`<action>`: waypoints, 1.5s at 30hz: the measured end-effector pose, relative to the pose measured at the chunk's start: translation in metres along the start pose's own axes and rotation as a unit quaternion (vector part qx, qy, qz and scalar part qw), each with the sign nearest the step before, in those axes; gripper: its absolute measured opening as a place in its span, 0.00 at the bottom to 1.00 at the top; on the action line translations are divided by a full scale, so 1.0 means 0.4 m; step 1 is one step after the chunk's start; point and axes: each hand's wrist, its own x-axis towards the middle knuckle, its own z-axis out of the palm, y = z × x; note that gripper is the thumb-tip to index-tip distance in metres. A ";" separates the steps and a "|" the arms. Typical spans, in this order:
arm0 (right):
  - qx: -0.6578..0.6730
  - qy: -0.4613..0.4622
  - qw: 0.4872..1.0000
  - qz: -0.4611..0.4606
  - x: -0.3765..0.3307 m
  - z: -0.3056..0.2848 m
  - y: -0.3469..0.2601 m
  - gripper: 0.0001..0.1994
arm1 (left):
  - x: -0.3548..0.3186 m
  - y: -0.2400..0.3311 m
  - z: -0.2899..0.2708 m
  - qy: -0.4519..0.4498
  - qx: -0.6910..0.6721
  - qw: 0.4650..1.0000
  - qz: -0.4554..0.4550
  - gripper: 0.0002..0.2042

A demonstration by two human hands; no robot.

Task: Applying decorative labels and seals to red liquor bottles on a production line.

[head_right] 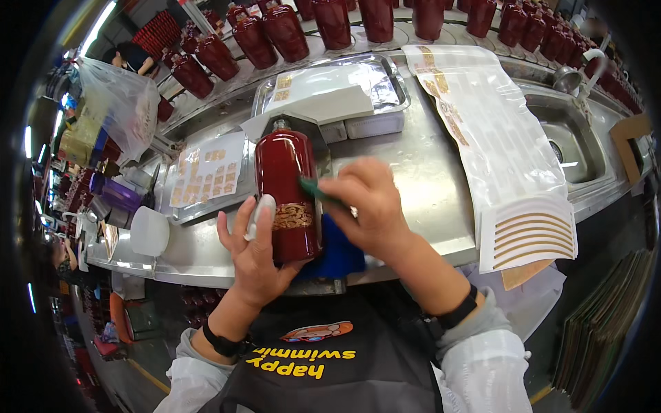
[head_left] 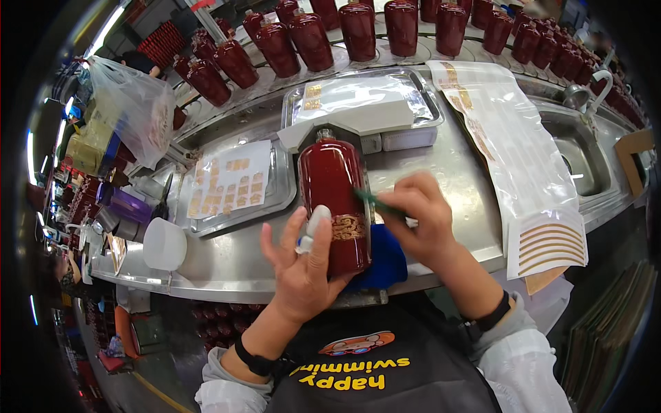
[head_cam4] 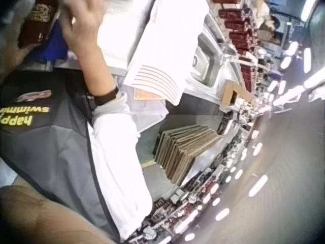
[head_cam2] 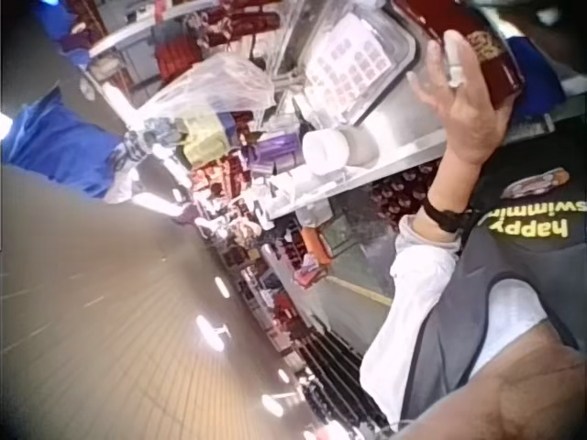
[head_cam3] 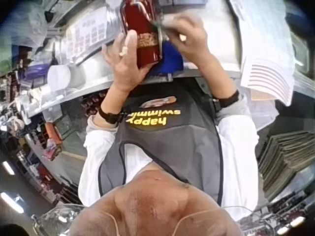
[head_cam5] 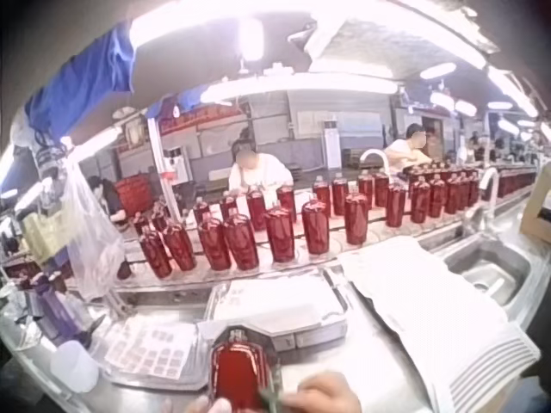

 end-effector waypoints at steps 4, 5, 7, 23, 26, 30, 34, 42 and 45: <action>0.113 -0.140 0.977 0.113 -0.047 -0.111 -0.084 0.17 | -0.040 0.070 -0.009 -0.038 0.062 0.997 0.037 0.30; 0.184 -0.158 0.945 0.221 -0.041 -0.120 -0.088 0.17 | -0.039 0.069 -0.008 -0.046 0.093 0.990 0.096 0.28; 0.165 -0.109 0.951 0.238 -0.045 -0.097 -0.070 0.17 | -0.048 0.068 0.007 -0.020 0.064 0.992 0.106 0.26; -0.018 -0.166 0.981 -0.099 0.037 -0.083 -0.144 0.17 | -0.124 0.037 0.000 0.064 -0.027 0.998 0.005 0.30; -0.020 -0.209 0.973 -0.090 0.025 -0.082 -0.162 0.14 | -0.132 0.026 0.003 0.063 -0.037 0.997 -0.012 0.30; 0.116 -0.183 0.968 0.130 0.013 -0.044 -0.191 0.09 | -0.120 0.036 0.003 0.054 -0.059 0.996 -0.035 0.31; 0.118 -0.073 0.942 0.307 -0.045 -0.002 -0.124 0.11 | -0.123 0.029 0.001 0.032 -0.038 0.998 -0.030 0.31; 0.011 -0.011 0.987 0.158 -0.060 -0.041 -0.094 0.13 | -0.119 0.027 0.027 0.046 -0.112 0.987 -0.109 0.38; -0.005 -0.233 0.967 -0.098 -0.021 -0.068 -0.153 0.20 | -0.115 0.009 0.003 0.000 -0.069 0.991 -0.119 0.43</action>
